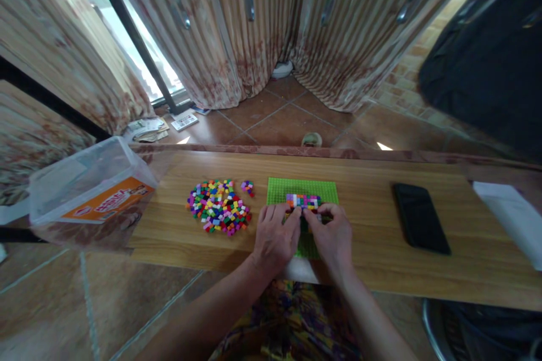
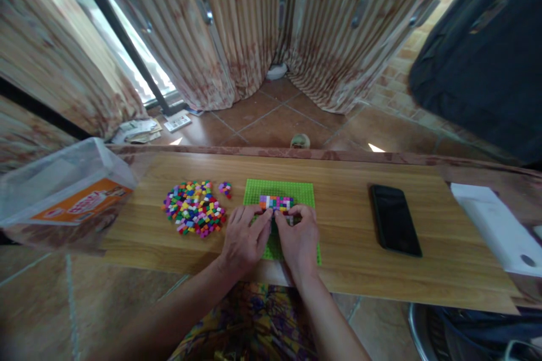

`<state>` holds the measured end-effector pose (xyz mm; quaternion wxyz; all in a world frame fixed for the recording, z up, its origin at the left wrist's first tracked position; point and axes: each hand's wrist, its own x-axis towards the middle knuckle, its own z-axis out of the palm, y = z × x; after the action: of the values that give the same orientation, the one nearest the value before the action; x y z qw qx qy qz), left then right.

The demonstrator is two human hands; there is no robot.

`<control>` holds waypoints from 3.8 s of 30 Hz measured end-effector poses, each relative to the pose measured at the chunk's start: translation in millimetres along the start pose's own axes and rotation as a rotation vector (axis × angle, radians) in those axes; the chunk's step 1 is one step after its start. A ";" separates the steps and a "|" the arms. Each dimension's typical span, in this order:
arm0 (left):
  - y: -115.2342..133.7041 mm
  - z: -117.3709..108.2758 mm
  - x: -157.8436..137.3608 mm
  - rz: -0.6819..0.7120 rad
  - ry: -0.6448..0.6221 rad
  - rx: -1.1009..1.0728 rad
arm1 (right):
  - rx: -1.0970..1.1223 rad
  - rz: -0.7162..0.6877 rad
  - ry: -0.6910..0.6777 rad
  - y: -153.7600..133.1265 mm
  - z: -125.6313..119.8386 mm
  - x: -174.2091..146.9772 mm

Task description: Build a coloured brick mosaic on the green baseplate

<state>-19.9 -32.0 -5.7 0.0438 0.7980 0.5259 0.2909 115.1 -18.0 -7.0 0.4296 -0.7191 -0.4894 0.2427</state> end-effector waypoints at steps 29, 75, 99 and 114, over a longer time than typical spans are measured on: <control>-91.3 -33.2 16.0 -0.242 -0.047 0.171 | -0.136 -0.239 0.073 68.7 -31.4 12.4; -97.6 -46.9 17.1 -0.213 -0.183 0.360 | -0.182 -0.343 0.074 67.9 -28.0 12.4; -21.5 -21.8 7.4 -0.638 -0.081 -0.942 | -0.155 -0.360 0.074 64.0 -26.4 12.7; -20.3 -3.9 21.9 -0.886 -0.104 -1.185 | -0.140 -0.351 0.065 67.7 -24.6 12.8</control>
<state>-32.3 -4.9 -0.9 0.6050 0.3666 0.5508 0.4430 172.8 -26.0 -51.4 0.4299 -0.6580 -0.6090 0.1061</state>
